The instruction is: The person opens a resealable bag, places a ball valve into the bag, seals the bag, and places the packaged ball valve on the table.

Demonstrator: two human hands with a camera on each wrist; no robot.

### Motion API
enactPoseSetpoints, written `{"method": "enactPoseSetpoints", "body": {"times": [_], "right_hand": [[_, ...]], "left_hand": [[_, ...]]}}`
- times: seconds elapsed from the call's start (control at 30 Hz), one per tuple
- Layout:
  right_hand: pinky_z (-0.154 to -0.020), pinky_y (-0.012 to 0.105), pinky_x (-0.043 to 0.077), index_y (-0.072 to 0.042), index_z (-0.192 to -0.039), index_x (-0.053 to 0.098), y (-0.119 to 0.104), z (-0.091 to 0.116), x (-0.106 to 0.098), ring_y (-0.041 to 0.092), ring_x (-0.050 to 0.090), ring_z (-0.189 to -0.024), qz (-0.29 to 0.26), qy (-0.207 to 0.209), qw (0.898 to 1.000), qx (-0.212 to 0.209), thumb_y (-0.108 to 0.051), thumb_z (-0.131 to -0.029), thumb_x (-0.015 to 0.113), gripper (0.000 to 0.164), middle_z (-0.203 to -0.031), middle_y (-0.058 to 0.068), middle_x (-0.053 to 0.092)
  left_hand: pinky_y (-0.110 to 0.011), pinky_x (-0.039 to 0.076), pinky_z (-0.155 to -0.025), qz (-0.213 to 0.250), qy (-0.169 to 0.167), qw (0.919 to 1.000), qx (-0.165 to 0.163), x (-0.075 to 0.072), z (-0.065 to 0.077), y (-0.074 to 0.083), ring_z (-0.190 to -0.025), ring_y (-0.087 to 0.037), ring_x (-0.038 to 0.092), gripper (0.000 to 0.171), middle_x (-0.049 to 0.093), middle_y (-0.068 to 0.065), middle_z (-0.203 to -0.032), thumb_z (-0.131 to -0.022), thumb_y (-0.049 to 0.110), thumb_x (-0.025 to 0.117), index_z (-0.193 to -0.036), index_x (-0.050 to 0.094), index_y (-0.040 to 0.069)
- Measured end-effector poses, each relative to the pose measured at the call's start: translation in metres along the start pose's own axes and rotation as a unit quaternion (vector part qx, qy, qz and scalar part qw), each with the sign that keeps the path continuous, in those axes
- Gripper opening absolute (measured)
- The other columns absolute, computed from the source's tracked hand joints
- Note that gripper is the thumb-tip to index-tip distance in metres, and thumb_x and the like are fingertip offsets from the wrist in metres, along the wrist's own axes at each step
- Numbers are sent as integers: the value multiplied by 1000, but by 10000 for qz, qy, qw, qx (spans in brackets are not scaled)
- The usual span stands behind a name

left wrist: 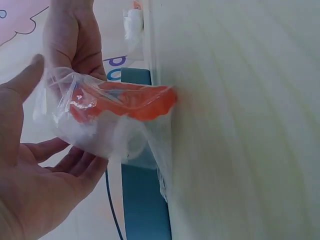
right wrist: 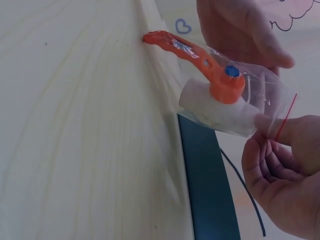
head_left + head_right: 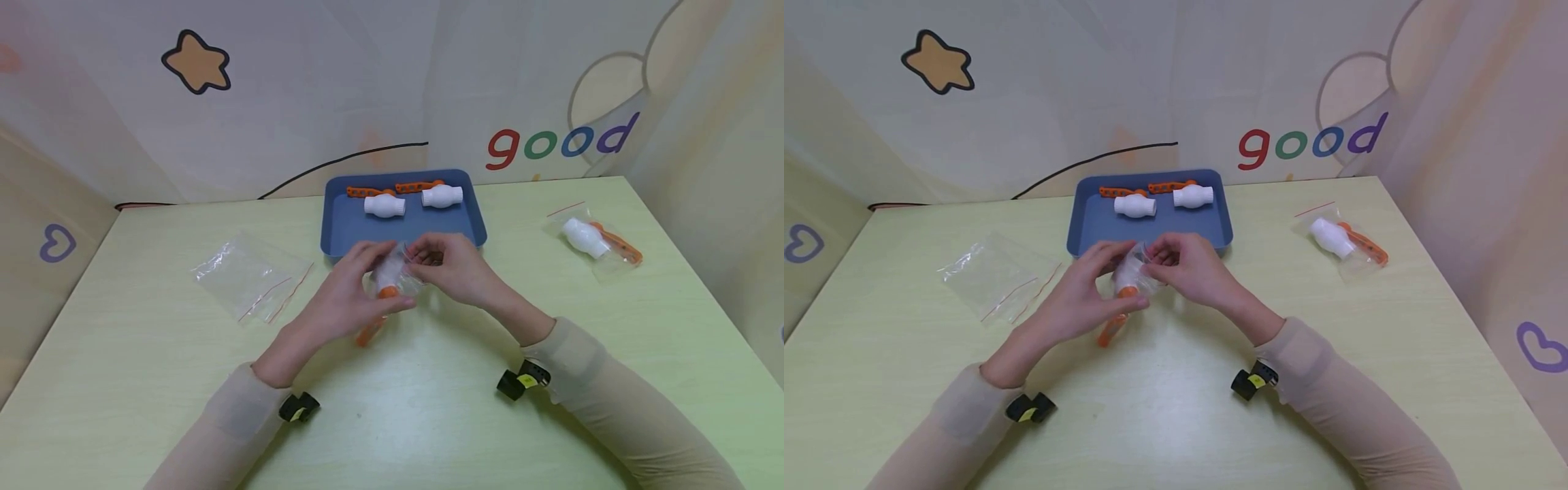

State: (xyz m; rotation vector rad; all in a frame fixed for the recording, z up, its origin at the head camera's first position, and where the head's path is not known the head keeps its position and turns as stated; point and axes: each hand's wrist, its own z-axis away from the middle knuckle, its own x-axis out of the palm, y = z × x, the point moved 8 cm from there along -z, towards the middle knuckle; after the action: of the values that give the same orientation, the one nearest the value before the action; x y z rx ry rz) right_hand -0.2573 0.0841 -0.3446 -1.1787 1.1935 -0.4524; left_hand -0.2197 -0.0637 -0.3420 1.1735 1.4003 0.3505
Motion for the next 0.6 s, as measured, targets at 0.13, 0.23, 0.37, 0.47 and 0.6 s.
{"method": "enactPoseSetpoints", "body": {"times": [0.13,0.23,0.37,0.47,0.6], "right_hand": [[-71,26,55,2,-109,71,0,0,-2,24,64,-86,-73,-8,10000,-57,-4,-95,74,15,-97,11,69],[-70,26,56,2,-109,71,-1,0,-2,24,64,-87,-138,-22,9998,-127,-2,-94,73,15,-98,10,70],[-71,27,56,1,-108,73,-4,0,-3,24,65,-87,-238,-43,9993,-269,-1,-94,74,15,-98,9,72],[-71,29,57,-1,-108,75,-5,0,-4,24,65,-86,-312,-77,9989,-340,-3,-94,75,15,-98,8,73],[-72,35,57,-2,-108,77,-6,-1,-5,25,64,-83,-378,-104,9984,-410,-7,-95,75,14,-97,8,73]], "left_hand": [[-39,46,-106,253,-24,9997,29,-5,1,-2,-124,-22,55,54,54,-11,-137,-105,27,62,-149,48,-1],[-44,44,-107,204,-43,9998,-32,-8,2,-4,-128,-24,53,46,55,-13,-142,-113,27,42,-150,48,-1],[-45,44,-108,337,-121,9988,-336,-9,1,-11,-133,-25,52,44,56,-13,-145,-113,22,39,-150,47,0],[-45,45,-107,520,-267,9965,-599,-7,0,-17,-131,-25,54,43,56,-12,-145,-112,20,41,-151,47,2],[-45,47,-105,716,-470,9933,-778,-4,-1,-21,-124,-24,57,41,58,-9,-141,-112,21,44,-149,50,5]]}}
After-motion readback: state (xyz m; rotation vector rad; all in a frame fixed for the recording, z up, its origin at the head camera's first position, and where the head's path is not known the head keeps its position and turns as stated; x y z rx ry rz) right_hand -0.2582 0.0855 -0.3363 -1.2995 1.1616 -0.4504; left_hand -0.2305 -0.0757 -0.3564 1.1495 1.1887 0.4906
